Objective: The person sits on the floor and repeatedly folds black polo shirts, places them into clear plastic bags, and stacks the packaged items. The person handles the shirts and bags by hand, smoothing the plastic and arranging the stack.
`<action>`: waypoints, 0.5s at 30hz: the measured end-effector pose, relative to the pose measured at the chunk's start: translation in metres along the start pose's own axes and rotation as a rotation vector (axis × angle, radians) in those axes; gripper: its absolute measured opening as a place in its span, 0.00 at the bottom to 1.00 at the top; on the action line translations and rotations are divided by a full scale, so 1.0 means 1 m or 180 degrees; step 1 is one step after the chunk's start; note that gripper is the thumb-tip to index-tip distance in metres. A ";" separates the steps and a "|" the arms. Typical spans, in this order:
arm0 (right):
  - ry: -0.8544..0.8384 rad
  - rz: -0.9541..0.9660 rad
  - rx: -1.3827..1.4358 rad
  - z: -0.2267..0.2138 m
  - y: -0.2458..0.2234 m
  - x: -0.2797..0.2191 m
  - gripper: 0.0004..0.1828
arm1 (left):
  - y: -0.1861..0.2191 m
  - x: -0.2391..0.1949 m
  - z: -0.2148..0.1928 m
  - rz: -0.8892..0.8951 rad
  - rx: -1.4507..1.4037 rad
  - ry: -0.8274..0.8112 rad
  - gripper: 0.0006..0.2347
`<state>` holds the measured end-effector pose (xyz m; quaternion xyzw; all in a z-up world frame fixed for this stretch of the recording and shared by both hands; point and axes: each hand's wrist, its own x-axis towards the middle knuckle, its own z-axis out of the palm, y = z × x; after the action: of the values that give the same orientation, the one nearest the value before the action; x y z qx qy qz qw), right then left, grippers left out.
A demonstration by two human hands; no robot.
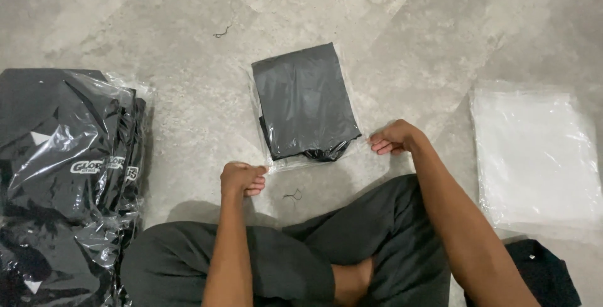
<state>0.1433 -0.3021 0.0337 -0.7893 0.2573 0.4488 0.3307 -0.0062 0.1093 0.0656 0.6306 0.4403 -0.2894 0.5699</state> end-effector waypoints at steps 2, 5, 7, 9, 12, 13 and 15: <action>0.0141 -0.0140 0.0144 0.003 -0.001 -0.014 0.13 | -0.006 0.000 -0.001 0.0086 -0.0061 -0.0056 0.13; 0.0421 -0.0368 0.0493 0.010 0.005 -0.032 0.14 | -0.017 -0.003 -0.007 0.0185 -0.0166 -0.0170 0.14; 0.0606 -0.0466 0.0704 0.012 0.012 -0.024 0.16 | -0.021 0.001 -0.008 0.0234 -0.0217 -0.0256 0.16; 0.1401 -0.1179 0.0744 0.016 0.025 0.002 0.13 | -0.027 0.011 -0.006 0.0214 -0.0285 -0.0064 0.12; 0.2445 -0.2810 -0.0137 0.025 0.007 -0.032 0.12 | -0.045 0.028 0.012 0.1338 0.0646 0.1777 0.11; 0.2437 -0.2807 -0.0140 0.032 0.004 -0.034 0.12 | -0.037 0.017 0.024 0.1329 0.0647 0.1778 0.11; 0.2386 -0.4421 -0.1497 0.050 -0.001 -0.039 0.23 | -0.024 -0.004 0.047 0.3656 0.1611 0.2114 0.18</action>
<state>0.0995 -0.2596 0.0495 -0.9148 -0.2969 -0.1091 0.2512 -0.0227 0.0618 0.0499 0.9310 0.1080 0.1710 0.3040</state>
